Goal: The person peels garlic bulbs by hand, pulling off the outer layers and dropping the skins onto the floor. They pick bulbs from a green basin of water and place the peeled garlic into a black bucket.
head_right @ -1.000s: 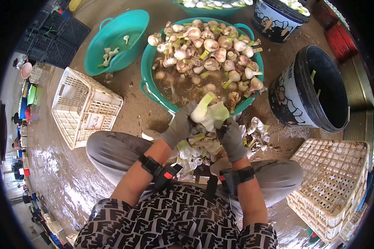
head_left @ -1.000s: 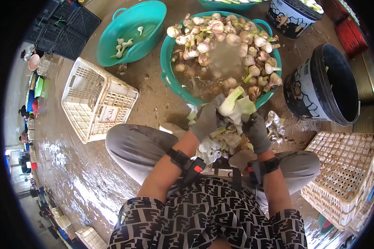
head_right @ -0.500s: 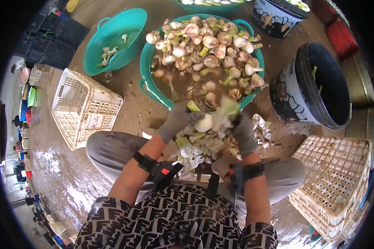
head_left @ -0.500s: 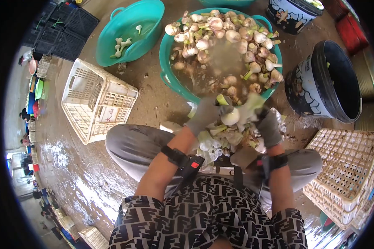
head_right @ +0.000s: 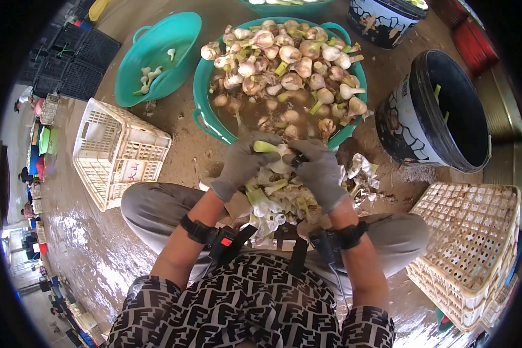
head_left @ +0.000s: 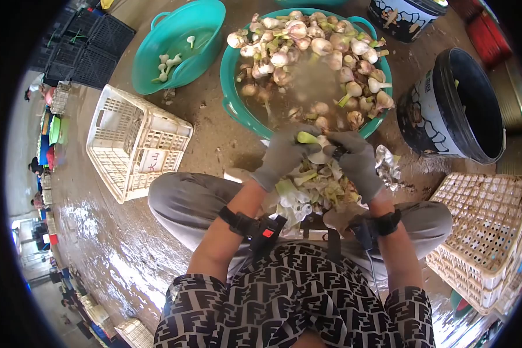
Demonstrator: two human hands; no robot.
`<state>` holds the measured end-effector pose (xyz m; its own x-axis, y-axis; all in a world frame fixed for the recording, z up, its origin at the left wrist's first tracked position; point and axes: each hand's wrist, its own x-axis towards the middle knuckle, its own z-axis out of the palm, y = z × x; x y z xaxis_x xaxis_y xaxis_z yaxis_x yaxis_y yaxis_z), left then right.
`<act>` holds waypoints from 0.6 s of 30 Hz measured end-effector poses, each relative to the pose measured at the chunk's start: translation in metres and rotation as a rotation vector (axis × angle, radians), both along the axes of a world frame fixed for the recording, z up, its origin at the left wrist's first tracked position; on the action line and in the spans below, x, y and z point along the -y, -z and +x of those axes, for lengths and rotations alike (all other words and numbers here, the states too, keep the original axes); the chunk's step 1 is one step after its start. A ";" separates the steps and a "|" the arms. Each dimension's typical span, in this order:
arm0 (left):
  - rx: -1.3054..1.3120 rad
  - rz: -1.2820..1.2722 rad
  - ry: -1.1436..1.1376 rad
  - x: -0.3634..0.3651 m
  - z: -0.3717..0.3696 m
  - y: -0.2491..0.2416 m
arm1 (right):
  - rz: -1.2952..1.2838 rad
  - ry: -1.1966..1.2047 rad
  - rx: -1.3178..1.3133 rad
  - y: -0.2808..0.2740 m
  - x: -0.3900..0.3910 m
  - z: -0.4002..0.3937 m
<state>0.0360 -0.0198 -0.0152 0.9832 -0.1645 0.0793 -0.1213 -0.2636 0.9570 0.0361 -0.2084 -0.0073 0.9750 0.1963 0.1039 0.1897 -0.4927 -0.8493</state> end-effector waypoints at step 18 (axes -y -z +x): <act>-0.307 -0.463 -0.047 -0.017 -0.005 0.017 | -0.817 -0.101 -0.395 0.092 0.042 -0.009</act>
